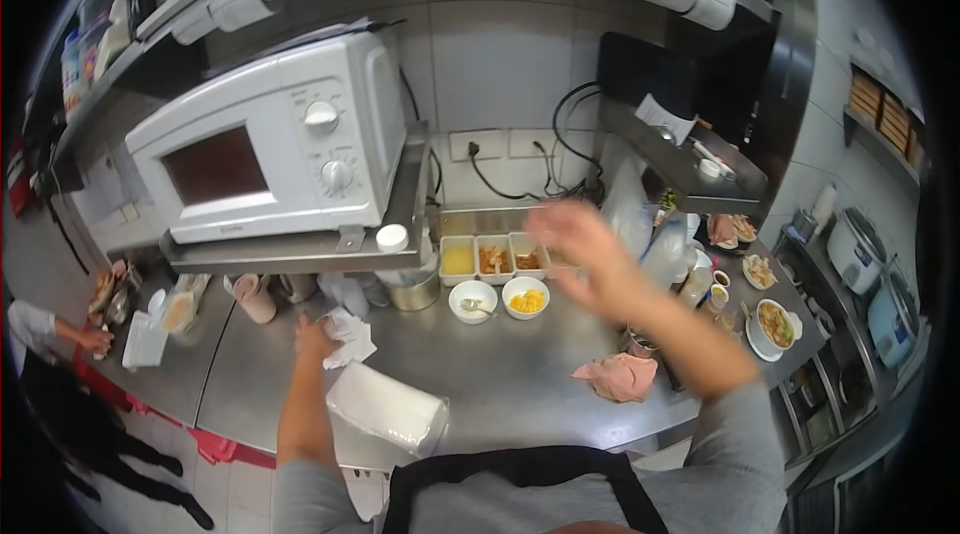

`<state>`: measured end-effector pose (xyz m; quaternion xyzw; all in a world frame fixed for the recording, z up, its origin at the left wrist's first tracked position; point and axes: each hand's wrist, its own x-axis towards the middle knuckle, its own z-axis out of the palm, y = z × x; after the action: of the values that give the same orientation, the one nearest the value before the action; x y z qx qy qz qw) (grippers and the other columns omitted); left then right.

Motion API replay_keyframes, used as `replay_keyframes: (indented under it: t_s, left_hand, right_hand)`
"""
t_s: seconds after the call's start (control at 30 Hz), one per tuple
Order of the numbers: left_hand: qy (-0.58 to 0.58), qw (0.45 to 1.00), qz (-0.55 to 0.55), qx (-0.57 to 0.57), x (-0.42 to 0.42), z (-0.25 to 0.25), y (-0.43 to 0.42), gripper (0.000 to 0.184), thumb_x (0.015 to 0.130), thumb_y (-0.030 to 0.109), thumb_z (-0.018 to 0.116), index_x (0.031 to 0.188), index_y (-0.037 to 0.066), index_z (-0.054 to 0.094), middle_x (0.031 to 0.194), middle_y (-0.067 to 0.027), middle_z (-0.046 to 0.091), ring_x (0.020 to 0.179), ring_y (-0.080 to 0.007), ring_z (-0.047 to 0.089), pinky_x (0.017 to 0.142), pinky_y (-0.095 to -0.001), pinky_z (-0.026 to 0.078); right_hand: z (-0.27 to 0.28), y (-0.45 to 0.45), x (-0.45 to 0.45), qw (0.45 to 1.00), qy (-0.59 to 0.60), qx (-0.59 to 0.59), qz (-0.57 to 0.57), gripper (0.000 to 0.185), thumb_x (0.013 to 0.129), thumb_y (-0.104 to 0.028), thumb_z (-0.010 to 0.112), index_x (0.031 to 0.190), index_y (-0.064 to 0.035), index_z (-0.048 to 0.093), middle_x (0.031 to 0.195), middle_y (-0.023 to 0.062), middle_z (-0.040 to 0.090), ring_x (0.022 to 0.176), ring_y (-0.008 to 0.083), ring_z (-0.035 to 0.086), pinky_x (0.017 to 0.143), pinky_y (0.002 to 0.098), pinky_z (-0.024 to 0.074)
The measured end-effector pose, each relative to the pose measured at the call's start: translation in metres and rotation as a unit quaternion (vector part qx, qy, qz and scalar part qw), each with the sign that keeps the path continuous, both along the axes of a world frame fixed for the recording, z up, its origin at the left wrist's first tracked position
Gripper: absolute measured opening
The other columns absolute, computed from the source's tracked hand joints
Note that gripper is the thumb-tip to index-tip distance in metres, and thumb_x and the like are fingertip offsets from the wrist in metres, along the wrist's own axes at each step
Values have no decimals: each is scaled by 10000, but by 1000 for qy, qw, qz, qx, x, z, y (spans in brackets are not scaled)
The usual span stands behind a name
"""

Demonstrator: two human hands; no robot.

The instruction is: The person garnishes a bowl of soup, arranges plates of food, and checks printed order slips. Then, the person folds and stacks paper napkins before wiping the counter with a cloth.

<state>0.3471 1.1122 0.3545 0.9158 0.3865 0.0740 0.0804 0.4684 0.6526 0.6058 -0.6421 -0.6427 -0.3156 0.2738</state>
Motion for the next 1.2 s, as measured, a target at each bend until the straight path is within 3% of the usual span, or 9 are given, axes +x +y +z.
replay_keyframes:
  t_s: [0.07,0.1,0.2,0.3,0.4,0.73,0.93,1.07,1.2]
  left_hand:
    - [-103,994,-34,25,-17,12,-4,694,625,262,790,1266,177,539,1451,-171,277,1280,-389,342,1000,-462,387]
    - [-154,986,-48,35,-28,12,-4,703,637,245,786,1285,183,519,1481,-176,215,1281,-395,336,1012,-477,369]
    - [-322,938,-89,89,-69,1,-7,593,698,160,739,1255,151,535,1446,-200,270,1270,-397,347,1031,-461,332]
    - [-379,918,5,111,-119,-46,-24,477,769,93,653,1225,59,520,1377,-229,331,1253,-403,358,1041,-453,298]
    - [-373,919,84,95,-149,-109,-55,444,779,79,615,1204,17,502,1297,-218,405,1207,-397,392,1030,-470,291]
    - [-236,965,75,81,-145,-104,-111,419,757,147,630,1138,11,520,1217,-174,474,1180,-355,404,1001,-472,299]
    - [-192,974,100,65,-143,-101,-111,461,768,175,617,1188,28,499,1236,-150,469,1210,-322,393,1025,-469,264]
    - [-200,973,93,68,-146,-105,-108,466,768,180,621,1195,38,495,1235,-146,469,1219,-314,386,1029,-473,257]
    - [-213,970,88,73,-145,-104,-109,468,770,190,626,1195,42,498,1230,-145,472,1218,-314,387,1021,-478,258]
  right_hand:
    - [75,23,28,985,-145,90,-21,456,771,11,563,1220,-63,536,1160,190,555,1041,358,546,876,402,468]
    - [110,37,35,985,-124,107,-46,445,786,42,524,1217,-65,550,1160,186,552,1081,341,539,899,380,458]
    - [201,93,93,941,-249,206,-104,403,803,-3,518,1200,-66,551,1191,129,546,1104,303,525,900,389,462]
    - [240,112,111,902,-312,240,-177,314,794,-36,517,1103,-22,568,1166,124,548,1099,291,511,902,397,435]
    - [244,109,112,889,-329,250,-196,330,768,-57,497,1084,4,571,1167,146,539,1108,310,498,922,409,413]
    - [233,59,128,858,-312,305,-273,389,766,-66,490,1144,-14,562,1183,152,541,1133,318,491,959,423,390]
    - [249,141,98,915,-302,239,-115,357,771,-69,491,1115,-15,569,1153,143,547,1091,308,502,905,412,413]
    - [247,163,72,919,-288,160,-218,395,767,-66,491,1155,-30,557,1211,131,525,1145,297,474,932,389,401]
    - [243,130,105,884,-326,219,-255,425,758,-69,496,1178,-57,556,1231,125,522,1172,296,465,953,395,392]
